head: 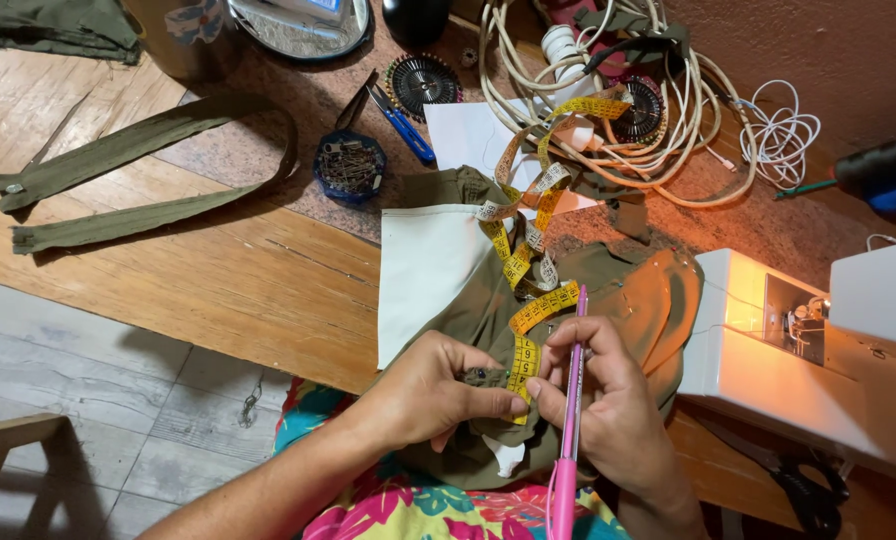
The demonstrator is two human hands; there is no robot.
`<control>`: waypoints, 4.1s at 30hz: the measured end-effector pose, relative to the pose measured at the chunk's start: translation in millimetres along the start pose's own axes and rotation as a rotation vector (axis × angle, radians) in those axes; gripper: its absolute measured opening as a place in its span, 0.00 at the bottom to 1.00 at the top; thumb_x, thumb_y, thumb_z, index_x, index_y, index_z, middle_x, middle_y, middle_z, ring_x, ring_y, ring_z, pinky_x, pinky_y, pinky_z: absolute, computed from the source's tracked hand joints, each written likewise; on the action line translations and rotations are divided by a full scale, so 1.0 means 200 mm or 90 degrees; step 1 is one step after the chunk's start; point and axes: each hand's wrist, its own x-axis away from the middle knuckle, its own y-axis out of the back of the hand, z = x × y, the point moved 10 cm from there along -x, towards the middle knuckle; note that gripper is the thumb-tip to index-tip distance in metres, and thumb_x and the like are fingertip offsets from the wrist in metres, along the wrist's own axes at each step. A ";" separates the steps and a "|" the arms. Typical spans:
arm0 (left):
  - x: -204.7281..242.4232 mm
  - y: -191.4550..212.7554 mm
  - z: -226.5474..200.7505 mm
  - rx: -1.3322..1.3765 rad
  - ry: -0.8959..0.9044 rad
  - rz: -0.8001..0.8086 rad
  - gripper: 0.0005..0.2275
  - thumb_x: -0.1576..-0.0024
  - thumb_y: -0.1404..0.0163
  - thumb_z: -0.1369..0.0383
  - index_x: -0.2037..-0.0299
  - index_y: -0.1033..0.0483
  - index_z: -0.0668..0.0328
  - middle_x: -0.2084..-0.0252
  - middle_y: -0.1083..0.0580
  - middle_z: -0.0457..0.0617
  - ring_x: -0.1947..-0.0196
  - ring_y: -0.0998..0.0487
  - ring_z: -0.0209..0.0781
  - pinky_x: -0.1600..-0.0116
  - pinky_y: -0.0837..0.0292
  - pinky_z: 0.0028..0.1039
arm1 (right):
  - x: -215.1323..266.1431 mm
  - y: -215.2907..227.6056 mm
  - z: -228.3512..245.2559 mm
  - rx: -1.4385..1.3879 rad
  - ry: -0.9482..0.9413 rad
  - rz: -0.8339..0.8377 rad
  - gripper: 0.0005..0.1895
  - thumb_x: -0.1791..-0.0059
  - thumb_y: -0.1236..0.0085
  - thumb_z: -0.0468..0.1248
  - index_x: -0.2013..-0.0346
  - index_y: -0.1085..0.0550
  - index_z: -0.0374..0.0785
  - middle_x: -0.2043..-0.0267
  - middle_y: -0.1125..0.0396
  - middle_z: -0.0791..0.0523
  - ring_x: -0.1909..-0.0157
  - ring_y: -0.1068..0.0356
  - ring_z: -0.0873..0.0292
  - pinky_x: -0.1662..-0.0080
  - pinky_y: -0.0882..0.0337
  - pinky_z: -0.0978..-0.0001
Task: Measuring and marking a green garment using a measuring tape and a pen on a sewing table
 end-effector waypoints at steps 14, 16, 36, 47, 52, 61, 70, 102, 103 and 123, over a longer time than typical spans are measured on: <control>-0.01 0.02 0.02 0.035 0.016 -0.017 0.08 0.48 0.38 0.69 0.75 0.20 0.63 0.84 0.27 0.49 0.96 0.41 0.32 0.92 0.46 0.20 | 0.01 0.04 0.11 -0.015 0.036 -0.016 0.18 0.54 0.43 0.32 0.50 0.34 0.36 0.57 0.29 0.52 0.51 0.27 0.57 0.43 0.26 0.65; 0.01 0.04 0.02 0.046 0.029 -0.031 0.08 0.47 0.37 0.69 0.75 0.20 0.63 0.84 0.26 0.49 0.95 0.38 0.33 0.91 0.49 0.19 | 0.07 0.08 0.13 -0.015 0.078 -0.076 0.17 0.49 0.50 0.42 0.48 0.35 0.39 0.59 0.27 0.52 0.64 0.31 0.60 0.58 0.30 0.70; 0.02 0.13 0.03 0.043 -0.013 -0.063 0.08 0.47 0.38 0.68 0.74 0.22 0.61 0.89 0.32 0.48 0.97 0.39 0.35 0.92 0.55 0.22 | 0.25 -0.11 0.32 0.159 0.313 -0.091 0.07 0.50 0.50 0.38 0.65 0.29 0.38 0.63 0.25 0.53 0.63 0.25 0.59 0.56 0.26 0.72; 0.02 0.12 0.03 0.040 -0.027 -0.063 0.06 0.47 0.39 0.67 0.71 0.22 0.58 0.89 0.34 0.46 0.97 0.41 0.35 0.92 0.53 0.22 | 0.23 -0.15 0.31 0.293 0.310 -0.037 0.05 0.51 0.48 0.36 0.66 0.27 0.38 0.69 0.30 0.54 0.65 0.26 0.60 0.58 0.28 0.74; 0.01 0.11 0.04 0.048 -0.037 -0.058 0.05 0.46 0.39 0.68 0.71 0.21 0.59 0.87 0.32 0.46 0.96 0.42 0.33 0.93 0.50 0.21 | 0.23 -0.15 0.31 0.325 0.311 -0.040 0.06 0.51 0.48 0.38 0.66 0.27 0.39 0.70 0.30 0.56 0.70 0.31 0.62 0.63 0.32 0.76; 0.01 0.12 0.03 0.043 -0.024 -0.071 0.06 0.47 0.39 0.68 0.72 0.21 0.58 0.88 0.33 0.46 0.97 0.43 0.34 0.93 0.53 0.22 | 0.23 -0.15 0.32 0.358 0.315 -0.044 0.05 0.51 0.48 0.38 0.67 0.27 0.39 0.71 0.31 0.57 0.71 0.32 0.62 0.65 0.33 0.75; 0.00 0.12 0.04 0.045 -0.034 -0.066 0.06 0.47 0.39 0.68 0.72 0.21 0.59 0.88 0.34 0.45 0.97 0.43 0.33 0.93 0.51 0.22 | 0.22 -0.15 0.30 0.362 0.296 -0.041 0.05 0.51 0.47 0.39 0.66 0.27 0.41 0.71 0.31 0.58 0.72 0.32 0.63 0.66 0.33 0.75; -0.01 0.13 0.07 0.062 -0.017 -0.069 0.07 0.48 0.38 0.68 0.74 0.23 0.59 0.89 0.34 0.46 0.97 0.44 0.34 0.93 0.55 0.23 | 0.22 -0.16 0.30 0.374 0.309 -0.033 0.06 0.51 0.47 0.39 0.65 0.27 0.41 0.70 0.30 0.57 0.70 0.30 0.62 0.65 0.32 0.76; -0.01 0.13 0.07 0.064 -0.018 -0.065 0.08 0.48 0.38 0.68 0.74 0.23 0.59 0.89 0.33 0.46 0.97 0.44 0.34 0.93 0.54 0.23 | 0.22 -0.16 0.30 0.369 0.316 -0.042 0.05 0.51 0.47 0.38 0.66 0.27 0.40 0.71 0.31 0.57 0.71 0.31 0.62 0.65 0.33 0.76; 0.04 0.11 0.03 0.008 0.019 -0.050 0.07 0.48 0.38 0.66 0.72 0.21 0.58 0.87 0.32 0.46 0.97 0.44 0.33 0.92 0.54 0.22 | 0.04 0.05 0.15 0.107 0.045 -0.173 0.13 0.50 0.50 0.39 0.55 0.26 0.34 0.61 0.23 0.50 0.56 0.22 0.56 0.53 0.20 0.68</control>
